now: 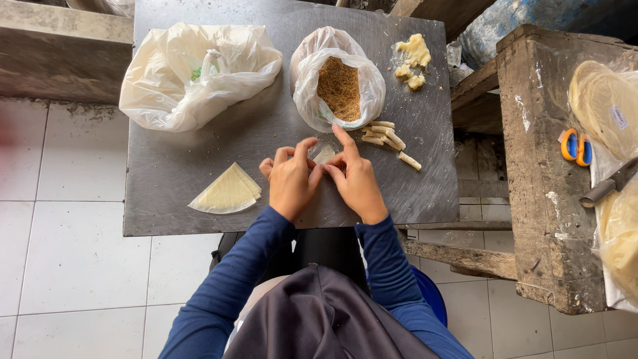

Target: The person puts a small amount of filling onto thin pastry sheets, rolls them into thin cylinders by hand using a paste to seal them, and places the finished wraps into a bucket.

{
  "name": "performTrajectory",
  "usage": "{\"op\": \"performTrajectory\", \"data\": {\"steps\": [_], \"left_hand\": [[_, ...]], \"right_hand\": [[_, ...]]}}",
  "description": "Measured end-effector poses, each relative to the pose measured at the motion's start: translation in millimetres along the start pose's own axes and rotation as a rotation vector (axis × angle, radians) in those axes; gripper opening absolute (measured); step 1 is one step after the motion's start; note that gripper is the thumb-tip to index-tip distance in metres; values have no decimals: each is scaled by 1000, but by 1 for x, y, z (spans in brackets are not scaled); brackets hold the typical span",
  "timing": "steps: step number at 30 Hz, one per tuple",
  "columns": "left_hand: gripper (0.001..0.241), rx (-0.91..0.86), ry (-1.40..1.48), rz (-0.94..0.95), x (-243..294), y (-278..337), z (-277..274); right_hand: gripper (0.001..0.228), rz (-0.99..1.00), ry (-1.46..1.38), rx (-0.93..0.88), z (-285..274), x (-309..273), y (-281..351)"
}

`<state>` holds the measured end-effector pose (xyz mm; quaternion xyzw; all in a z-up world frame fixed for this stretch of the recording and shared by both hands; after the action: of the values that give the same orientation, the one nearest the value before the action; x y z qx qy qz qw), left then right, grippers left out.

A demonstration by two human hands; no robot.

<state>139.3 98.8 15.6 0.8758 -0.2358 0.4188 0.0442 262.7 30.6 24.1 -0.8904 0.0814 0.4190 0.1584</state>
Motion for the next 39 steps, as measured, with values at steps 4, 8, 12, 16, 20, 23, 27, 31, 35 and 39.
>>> {"op": "performTrajectory", "data": {"steps": [4,8,12,16,20,23,27,31,35,39], "left_hand": [[52,18,32,27,-2,-8,0],[43,23,-72,217,6,2,2],[49,89,-141,405,15,17,-2],[45,56,-122,262,10,9,1],[49,-84,124,-97,-15,-16,10],[48,-62,88,-32,-10,-17,7],[39,114,-154,255,11,10,1],[41,135,-258,327,13,18,14],[47,59,-219,270,14,17,18],[44,-108,9,-68,-15,16,14]], "right_hand": [[79,27,-23,19,-3,3,-10],[80,-140,111,55,-9,-9,-1],[85,-354,320,48,-9,-25,15],[81,-270,345,101,-10,-17,14],[80,67,-30,95,-7,21,1],[77,101,-88,108,-8,26,-1],[71,-327,350,142,-14,-19,8],[71,-349,428,108,-5,-20,12],[63,-276,379,102,-5,-23,13],[63,312,52,-8,4,28,23]]}}
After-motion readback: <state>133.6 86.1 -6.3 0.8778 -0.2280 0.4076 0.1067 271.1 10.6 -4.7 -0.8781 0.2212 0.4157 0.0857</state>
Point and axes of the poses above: each hand's wrist, its own y-axis away from the middle knuckle, its own z-axis out of the palm, x = y × z, the point moved 10 cm from there along -y, towards the middle knuckle, and after that the axes turned 9 degrees about -z, right-handed, at the moved point
